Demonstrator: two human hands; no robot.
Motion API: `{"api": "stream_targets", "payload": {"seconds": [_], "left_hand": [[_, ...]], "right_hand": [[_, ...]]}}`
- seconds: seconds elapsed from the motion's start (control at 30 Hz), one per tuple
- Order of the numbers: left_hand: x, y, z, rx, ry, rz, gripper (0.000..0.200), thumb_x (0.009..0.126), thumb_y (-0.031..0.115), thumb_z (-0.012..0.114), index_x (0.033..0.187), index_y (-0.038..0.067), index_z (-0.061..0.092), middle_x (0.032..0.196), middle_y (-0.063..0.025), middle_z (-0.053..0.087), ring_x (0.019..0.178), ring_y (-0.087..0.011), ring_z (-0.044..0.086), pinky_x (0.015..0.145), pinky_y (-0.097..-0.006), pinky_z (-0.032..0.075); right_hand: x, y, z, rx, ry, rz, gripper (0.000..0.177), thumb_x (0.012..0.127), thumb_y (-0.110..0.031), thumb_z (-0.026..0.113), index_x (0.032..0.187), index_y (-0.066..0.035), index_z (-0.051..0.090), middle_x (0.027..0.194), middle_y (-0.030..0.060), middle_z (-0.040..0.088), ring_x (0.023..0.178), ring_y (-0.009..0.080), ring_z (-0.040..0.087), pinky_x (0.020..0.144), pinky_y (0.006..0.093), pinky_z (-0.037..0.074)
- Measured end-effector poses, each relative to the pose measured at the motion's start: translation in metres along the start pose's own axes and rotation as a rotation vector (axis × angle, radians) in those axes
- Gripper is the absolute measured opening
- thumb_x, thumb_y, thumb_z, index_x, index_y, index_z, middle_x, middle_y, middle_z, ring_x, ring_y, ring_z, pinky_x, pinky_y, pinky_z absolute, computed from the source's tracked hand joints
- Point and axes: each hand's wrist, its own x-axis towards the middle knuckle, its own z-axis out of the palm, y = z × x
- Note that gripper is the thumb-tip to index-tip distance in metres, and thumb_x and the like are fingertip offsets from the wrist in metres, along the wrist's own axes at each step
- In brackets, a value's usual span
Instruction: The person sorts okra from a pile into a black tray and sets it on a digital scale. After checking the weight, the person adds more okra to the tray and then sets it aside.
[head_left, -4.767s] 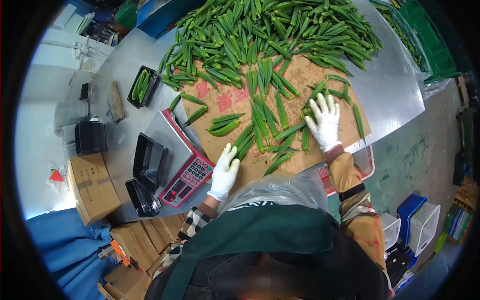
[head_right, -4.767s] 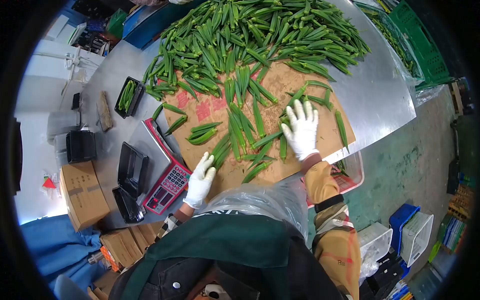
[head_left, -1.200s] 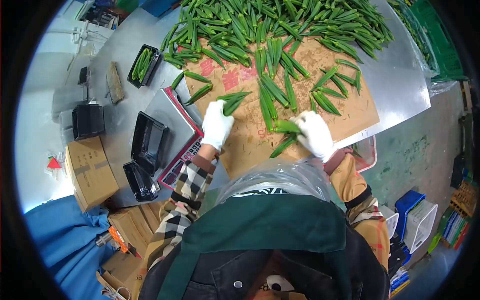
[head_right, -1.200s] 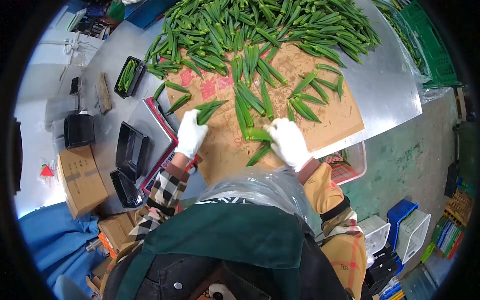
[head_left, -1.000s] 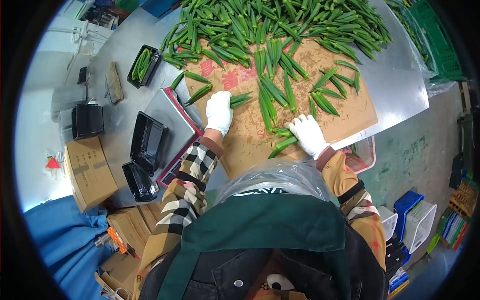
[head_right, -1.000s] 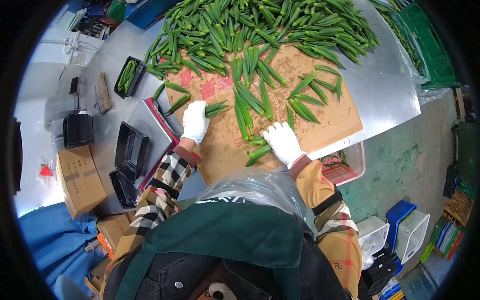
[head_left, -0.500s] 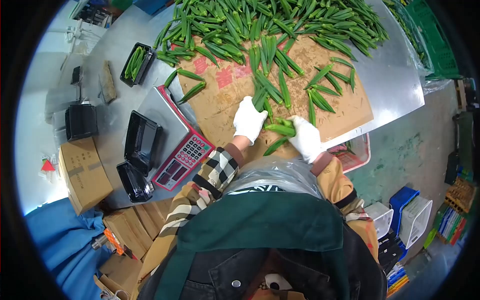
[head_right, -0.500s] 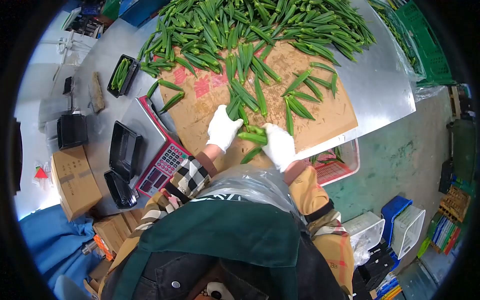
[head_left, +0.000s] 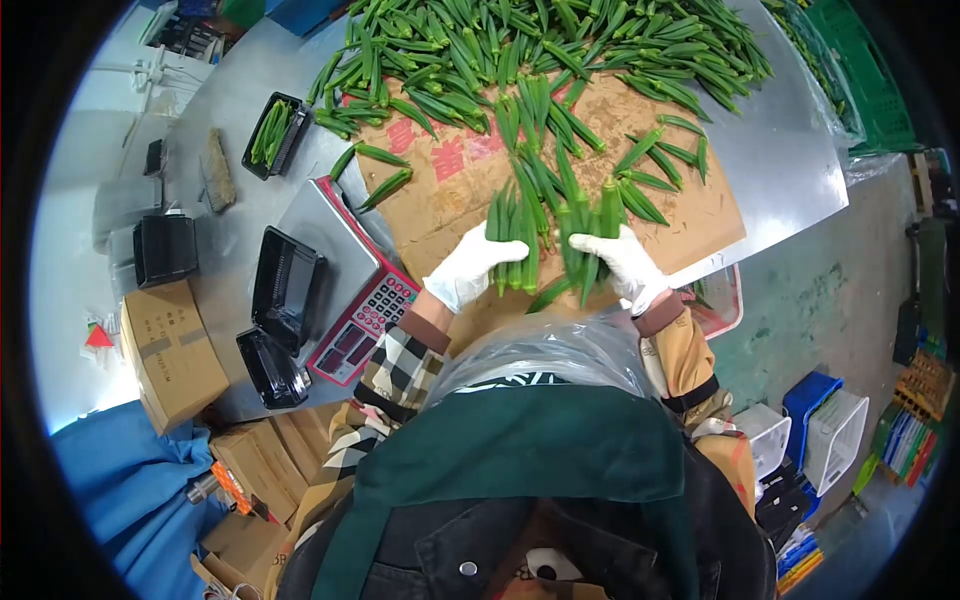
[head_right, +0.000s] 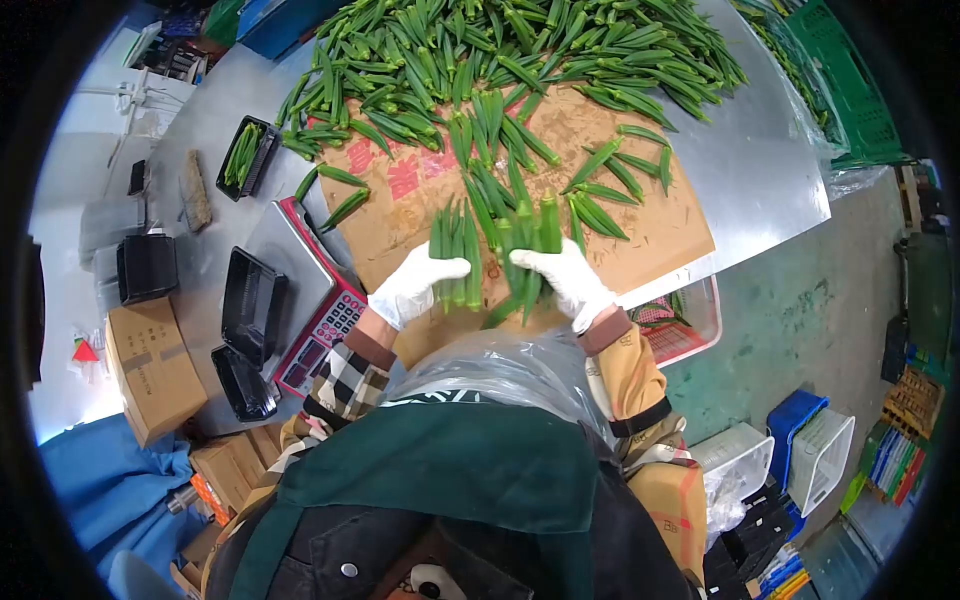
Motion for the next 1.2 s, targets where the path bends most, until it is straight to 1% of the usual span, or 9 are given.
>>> {"api": "stream_targets", "payload": {"seconds": [0.07,0.23,0.43,0.53,0.57,0.73,0.87,1.07,1.2], "left_hand": [[-0.011,0.010,0.029,-0.252,-0.141,-0.015,0.048,0.094,0.006,0.066,0.139,0.004,0.052,0.131,-0.0093,0.062,0.116,-0.0201,0.062,0.098,-0.0359,0.054],[-0.020,-0.001,0.012,-0.630,-0.190,-0.097,0.063,0.102,0.050,0.053,0.150,0.010,0.041,0.145,-0.0120,0.053,0.132,-0.0276,0.053,0.109,-0.0534,0.045],[-0.018,-0.011,0.016,-0.588,-0.227,-0.037,0.068,0.102,0.052,0.053,0.153,0.010,0.036,0.152,-0.0131,0.046,0.137,-0.0275,0.049,0.114,-0.0517,0.040],[-0.020,-0.027,0.033,-0.321,-0.158,0.044,0.070,0.102,0.050,0.054,0.155,0.010,0.033,0.153,-0.0123,0.045,0.137,-0.0275,0.049,0.114,-0.0477,0.040],[-0.018,-0.033,0.029,-0.514,-0.164,0.004,0.057,0.105,0.031,0.055,0.154,0.012,0.035,0.148,-0.0081,0.048,0.134,-0.0236,0.050,0.114,-0.0452,0.040],[-0.028,-0.008,0.021,-0.602,-0.267,0.116,0.087,0.090,0.059,0.066,0.154,0.008,0.035,0.148,-0.0150,0.049,0.134,-0.0305,0.051,0.113,-0.0482,0.043],[-0.033,0.005,0.001,-0.665,-0.412,0.220,0.106,0.077,0.071,0.071,0.154,0.007,0.034,0.141,-0.0163,0.052,0.127,-0.0347,0.055,0.107,-0.0564,0.046],[-0.128,0.080,-0.049,-0.439,-0.138,0.482,0.114,0.067,0.076,0.078,0.151,0.014,0.034,0.124,-0.0130,0.056,0.112,-0.0339,0.060,0.094,-0.0577,0.054],[-0.218,0.132,-0.100,-0.050,0.160,0.604,0.109,0.070,0.061,0.082,0.150,0.005,0.034,0.125,-0.0175,0.057,0.111,-0.0338,0.062,0.095,-0.0519,0.055]], "right_hand": [[-0.008,-0.004,0.012,0.142,-0.146,0.133,0.034,0.092,-0.012,0.073,0.123,0.000,0.065,0.105,0.0063,0.071,0.090,0.0157,0.068,0.077,0.0303,0.056],[-0.020,-0.007,0.021,0.410,-0.208,0.036,0.039,0.096,-0.011,0.068,0.131,0.002,0.058,0.121,0.0097,0.067,0.109,0.0178,0.066,0.091,0.0336,0.055],[-0.028,-0.010,0.049,-0.066,-0.113,-0.164,0.054,0.096,-0.012,0.067,0.142,0.006,0.047,0.132,0.0145,0.064,0.118,0.0234,0.063,0.104,0.0356,0.049],[-0.035,0.010,0.071,-0.659,-0.032,-0.286,0.100,0.090,-0.028,0.073,0.159,0.005,0.008,0.161,0.0294,0.024,0.153,0.0376,0.020,0.123,0.0405,0.021],[-0.039,0.013,0.076,-0.797,-0.105,-0.346,0.109,0.089,-0.030,0.072,0.159,0.004,-0.004,0.165,0.0306,0.007,0.155,0.0394,0.003,0.125,0.0395,0.010],[-0.062,-0.032,0.082,-0.304,-0.341,-0.235,0.074,0.096,-0.012,0.060,0.157,0.005,0.023,0.163,0.0247,0.026,0.154,0.0319,0.021,0.123,0.0410,0.020],[-0.063,-0.049,0.066,0.099,-0.175,-0.244,0.055,0.100,-0.010,0.057,0.150,0.005,0.040,0.147,0.0190,0.053,0.134,0.0262,0.054,0.106,0.0337,0.046],[-0.036,0.013,0.014,-0.573,0.135,-0.279,0.045,0.099,-0.008,0.062,0.141,0.006,0.053,0.135,0.0149,0.063,0.119,0.0185,0.062,0.102,0.0316,0.048],[-0.029,0.059,0.001,-0.623,0.015,-0.236,0.041,0.094,-0.002,0.067,0.133,0.006,0.060,0.127,0.0136,0.068,0.116,0.0171,0.062,0.099,0.0288,0.050]]}}
